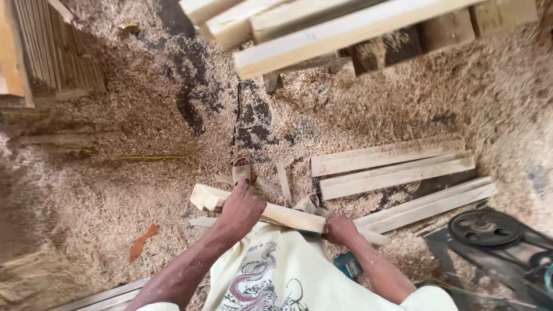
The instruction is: The person measures and marks wooden planks using a tape measure, square ruler, and pencil. They repeatedly position the tools on the wood, draw lines, and move the planks within a sawdust-covered workshop.
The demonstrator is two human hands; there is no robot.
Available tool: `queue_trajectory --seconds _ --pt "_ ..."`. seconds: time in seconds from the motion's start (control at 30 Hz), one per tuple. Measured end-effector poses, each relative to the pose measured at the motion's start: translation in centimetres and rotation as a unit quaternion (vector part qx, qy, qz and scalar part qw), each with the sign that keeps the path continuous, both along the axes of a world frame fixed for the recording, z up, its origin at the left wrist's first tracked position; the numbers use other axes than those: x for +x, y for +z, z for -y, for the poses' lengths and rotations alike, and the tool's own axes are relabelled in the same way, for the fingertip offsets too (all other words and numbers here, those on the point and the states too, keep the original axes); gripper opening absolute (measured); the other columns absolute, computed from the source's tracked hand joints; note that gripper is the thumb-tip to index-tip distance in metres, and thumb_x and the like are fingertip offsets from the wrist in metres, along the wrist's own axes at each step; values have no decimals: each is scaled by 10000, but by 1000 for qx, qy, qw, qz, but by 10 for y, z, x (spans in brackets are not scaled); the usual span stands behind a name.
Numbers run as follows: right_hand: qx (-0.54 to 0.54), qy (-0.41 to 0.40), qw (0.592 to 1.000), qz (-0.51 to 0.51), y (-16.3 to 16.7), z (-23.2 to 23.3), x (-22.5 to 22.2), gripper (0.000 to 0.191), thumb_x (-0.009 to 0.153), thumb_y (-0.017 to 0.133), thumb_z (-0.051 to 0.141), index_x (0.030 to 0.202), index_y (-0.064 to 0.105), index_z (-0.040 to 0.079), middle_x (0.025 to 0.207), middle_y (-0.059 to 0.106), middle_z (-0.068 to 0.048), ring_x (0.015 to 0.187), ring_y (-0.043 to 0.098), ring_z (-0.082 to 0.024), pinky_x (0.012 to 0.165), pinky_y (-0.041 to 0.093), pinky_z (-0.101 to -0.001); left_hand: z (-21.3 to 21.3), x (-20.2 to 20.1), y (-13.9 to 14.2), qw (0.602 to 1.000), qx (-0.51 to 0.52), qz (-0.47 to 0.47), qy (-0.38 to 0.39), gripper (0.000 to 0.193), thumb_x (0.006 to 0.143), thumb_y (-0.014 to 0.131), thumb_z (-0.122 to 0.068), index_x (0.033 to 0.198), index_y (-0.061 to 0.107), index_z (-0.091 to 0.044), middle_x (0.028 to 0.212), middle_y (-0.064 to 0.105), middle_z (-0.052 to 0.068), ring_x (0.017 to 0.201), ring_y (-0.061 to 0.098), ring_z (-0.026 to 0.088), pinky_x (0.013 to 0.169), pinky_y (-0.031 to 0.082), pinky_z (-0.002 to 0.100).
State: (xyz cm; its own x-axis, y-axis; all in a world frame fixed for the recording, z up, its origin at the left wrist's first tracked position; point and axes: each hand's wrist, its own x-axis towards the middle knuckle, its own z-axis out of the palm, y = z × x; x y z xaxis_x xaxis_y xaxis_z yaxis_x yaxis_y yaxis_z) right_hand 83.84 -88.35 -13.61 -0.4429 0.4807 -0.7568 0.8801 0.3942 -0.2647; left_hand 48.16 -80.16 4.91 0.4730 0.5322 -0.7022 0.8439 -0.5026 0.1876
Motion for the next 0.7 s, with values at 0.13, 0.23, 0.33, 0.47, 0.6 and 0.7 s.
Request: queue_trajectory --seconds 0.13,0.23,0.33,0.47,0.6,0.7 --pt "-34 9 998 51 40 -32 -62 385 818 819 434 936 756 73 999 702 -135 892 721 -298 815 609 -443 -34 -81 17 998 59 20 13 138 946 665 -136 1042 760 -166 925 732 47 1239 549 304 1254 35 611" --pt "-54 18 996 64 70 -63 -107 369 860 767 468 935 783 107 1013 692 -107 816 708 -241 743 619 -413 -61 -142 31 986 161 -29 -35 244 864 745 -118 1101 737 -174 1095 705 63 1369 429 348 1198 10 657" --pt "-31 25 997 65 102 -94 -153 512 893 741 562 1002 744 62 1011 672 -115 715 671 -218 617 616 -399 -81 -193 53 972 232 -13 40 338 798 802 -144 1124 734 -198 1322 630 79 1460 315 360 1175 -8 683" --pt "-27 25 994 107 137 -144 -202 554 914 683 591 1113 707 75 1001 669 -103 647 629 -194 530 587 -382 -117 -242 83 929 326 26 172 296 782 793 -122 1058 751 -221 1524 529 58 1513 246 322 1164 -43 687" --pt "-14 -5 997 72 174 -186 -226 603 930 626 645 1115 716 78 1016 689 -48 575 586 -144 464 527 -313 -157 -289 114 926 311 104 186 391 762 775 -95 1120 751 -250 1579 485 21 1539 234 282 1197 -75 658" --pt "161 56 973 -157 207 -231 -238 587 877 719 641 996 737 66 893 719 -87 622 627 -182 496 508 -352 -202 -314 134 904 353 162 181 366 805 754 -64 1119 757 -251 1560 524 -8 1550 254 270 1213 -89 656"
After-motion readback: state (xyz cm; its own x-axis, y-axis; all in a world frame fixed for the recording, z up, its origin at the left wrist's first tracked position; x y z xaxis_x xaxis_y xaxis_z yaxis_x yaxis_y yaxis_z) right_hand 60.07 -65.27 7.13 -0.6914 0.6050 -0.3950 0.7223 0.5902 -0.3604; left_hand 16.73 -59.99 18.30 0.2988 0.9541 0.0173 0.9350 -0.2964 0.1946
